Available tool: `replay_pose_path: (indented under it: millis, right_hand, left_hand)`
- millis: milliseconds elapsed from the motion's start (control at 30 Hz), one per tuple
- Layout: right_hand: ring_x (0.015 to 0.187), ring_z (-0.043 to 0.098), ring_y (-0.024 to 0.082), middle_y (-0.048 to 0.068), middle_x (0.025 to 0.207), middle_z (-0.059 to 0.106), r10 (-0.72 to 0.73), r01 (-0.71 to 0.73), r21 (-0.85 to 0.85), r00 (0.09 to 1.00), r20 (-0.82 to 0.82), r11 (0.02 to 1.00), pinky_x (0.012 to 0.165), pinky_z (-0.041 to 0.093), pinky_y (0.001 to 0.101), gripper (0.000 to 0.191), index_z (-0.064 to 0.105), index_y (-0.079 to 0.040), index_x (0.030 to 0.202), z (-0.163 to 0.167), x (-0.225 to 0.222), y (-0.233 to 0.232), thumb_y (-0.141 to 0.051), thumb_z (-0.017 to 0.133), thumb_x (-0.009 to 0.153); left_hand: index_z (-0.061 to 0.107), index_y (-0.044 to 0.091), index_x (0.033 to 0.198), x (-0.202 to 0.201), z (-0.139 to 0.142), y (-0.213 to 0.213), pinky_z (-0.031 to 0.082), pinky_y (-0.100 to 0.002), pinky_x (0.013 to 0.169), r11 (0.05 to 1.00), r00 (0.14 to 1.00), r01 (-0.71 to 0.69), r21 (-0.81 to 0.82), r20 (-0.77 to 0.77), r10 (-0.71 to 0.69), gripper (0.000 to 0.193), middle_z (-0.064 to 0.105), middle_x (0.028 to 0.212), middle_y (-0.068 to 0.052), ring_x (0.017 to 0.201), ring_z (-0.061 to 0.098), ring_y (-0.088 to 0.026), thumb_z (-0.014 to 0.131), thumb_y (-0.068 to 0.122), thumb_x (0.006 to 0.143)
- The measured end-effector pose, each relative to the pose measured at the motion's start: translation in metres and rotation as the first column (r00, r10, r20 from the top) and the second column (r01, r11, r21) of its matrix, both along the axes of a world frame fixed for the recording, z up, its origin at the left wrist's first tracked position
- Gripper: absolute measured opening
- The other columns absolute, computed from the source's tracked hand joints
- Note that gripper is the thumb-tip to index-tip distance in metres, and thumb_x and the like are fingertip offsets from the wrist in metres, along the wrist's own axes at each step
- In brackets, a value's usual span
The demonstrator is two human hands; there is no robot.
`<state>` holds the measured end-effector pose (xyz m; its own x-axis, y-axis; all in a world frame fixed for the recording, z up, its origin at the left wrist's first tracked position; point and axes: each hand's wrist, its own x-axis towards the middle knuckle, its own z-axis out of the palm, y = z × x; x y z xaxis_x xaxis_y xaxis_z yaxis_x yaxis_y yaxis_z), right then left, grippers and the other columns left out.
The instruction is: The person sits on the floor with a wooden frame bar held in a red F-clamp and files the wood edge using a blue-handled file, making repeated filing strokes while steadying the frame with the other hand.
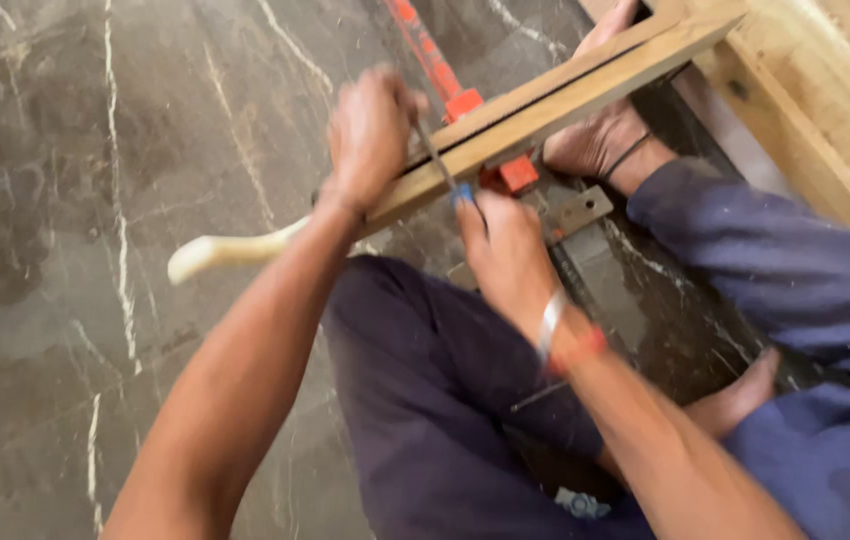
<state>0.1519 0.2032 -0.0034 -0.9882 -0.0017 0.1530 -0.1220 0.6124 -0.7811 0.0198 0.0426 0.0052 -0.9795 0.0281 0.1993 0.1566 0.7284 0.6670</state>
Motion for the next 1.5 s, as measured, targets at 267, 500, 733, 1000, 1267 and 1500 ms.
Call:
replay_pose_path:
  millis: [267,500,733,1000,1267,1500]
  right_hand:
    - [0.076,0.063,0.049,0.027,0.075,0.064,0.012,-0.010,0.035,0.997,-0.077,0.999,0.062,0.046,0.0532,0.032,0.061,0.002,0.086,0.030,0.020,-0.001,-0.023,0.053,0.105]
    - [0.078,0.065,0.048,0.027,0.076,0.064,0.005,-0.005,-0.008,0.999,-0.042,1.000,0.064,0.048,0.0523,0.035,0.064,0.003,0.083,0.013,-0.021,-0.014,-0.024,0.054,0.105]
    - [0.070,0.065,0.046,0.025,0.070,0.064,-0.064,0.064,-0.014,0.998,-0.024,0.998,0.060,0.049,0.0505,0.035,0.067,0.002,0.083,0.027,-0.008,-0.006,-0.026,0.057,0.102]
    - [0.069,0.068,0.043,0.023,0.070,0.066,-0.010,0.010,-0.004,1.000,0.024,1.000,0.062,0.049,0.0479,0.036,0.067,0.002,0.084,0.033,-0.007,-0.004,-0.025,0.055,0.104]
    - [0.072,0.065,0.045,0.024,0.073,0.065,-0.008,0.008,-0.006,0.999,0.036,1.000,0.060,0.047,0.0498,0.035,0.063,0.003,0.082,0.022,0.025,0.011,-0.023,0.052,0.103]
    - [0.066,0.064,0.043,0.026,0.070,0.062,0.008,-0.008,0.010,1.000,-0.003,1.000,0.063,0.046,0.0500,0.039,0.062,0.002,0.080,0.014,-0.032,-0.009,-0.026,0.053,0.105]
  left_hand:
    - [0.071,0.007,0.081,0.009,0.003,0.001,0.053,-0.051,0.075,0.998,0.996,0.041,0.037,0.074,-0.044,0.022,0.074,0.082,-0.016,0.084,0.072,-0.038,0.068,0.026,0.091]
    - [0.071,0.007,0.080,-0.019,-0.005,-0.004,0.051,-0.048,0.080,0.999,0.999,-0.036,0.040,-0.031,0.037,0.020,0.076,0.079,-0.010,0.079,0.072,-0.033,0.066,0.022,0.092]
    - [0.069,0.006,0.075,-0.018,0.018,-0.002,0.054,-0.040,0.065,0.993,0.987,-0.024,0.115,0.162,0.005,0.027,0.071,0.065,-0.009,0.060,0.070,-0.023,0.074,0.029,0.089]
    - [0.068,0.005,0.078,-0.016,0.010,-0.004,0.058,-0.040,0.063,0.966,0.987,0.044,0.257,0.136,-0.082,0.027,0.074,0.070,-0.009,0.066,0.074,-0.023,0.075,0.028,0.088]
    - [0.071,0.004,0.076,0.004,-0.015,0.000,0.055,-0.042,0.066,0.989,0.992,0.130,0.076,-0.004,-0.130,0.023,0.075,0.075,-0.010,0.070,0.072,-0.024,0.072,0.022,0.090]
    - [0.067,0.006,0.078,-0.034,0.016,-0.006,0.059,-0.043,0.067,0.987,0.957,-0.008,0.161,0.286,-0.039,0.022,0.077,0.076,-0.010,0.071,0.076,-0.028,0.064,0.021,0.093]
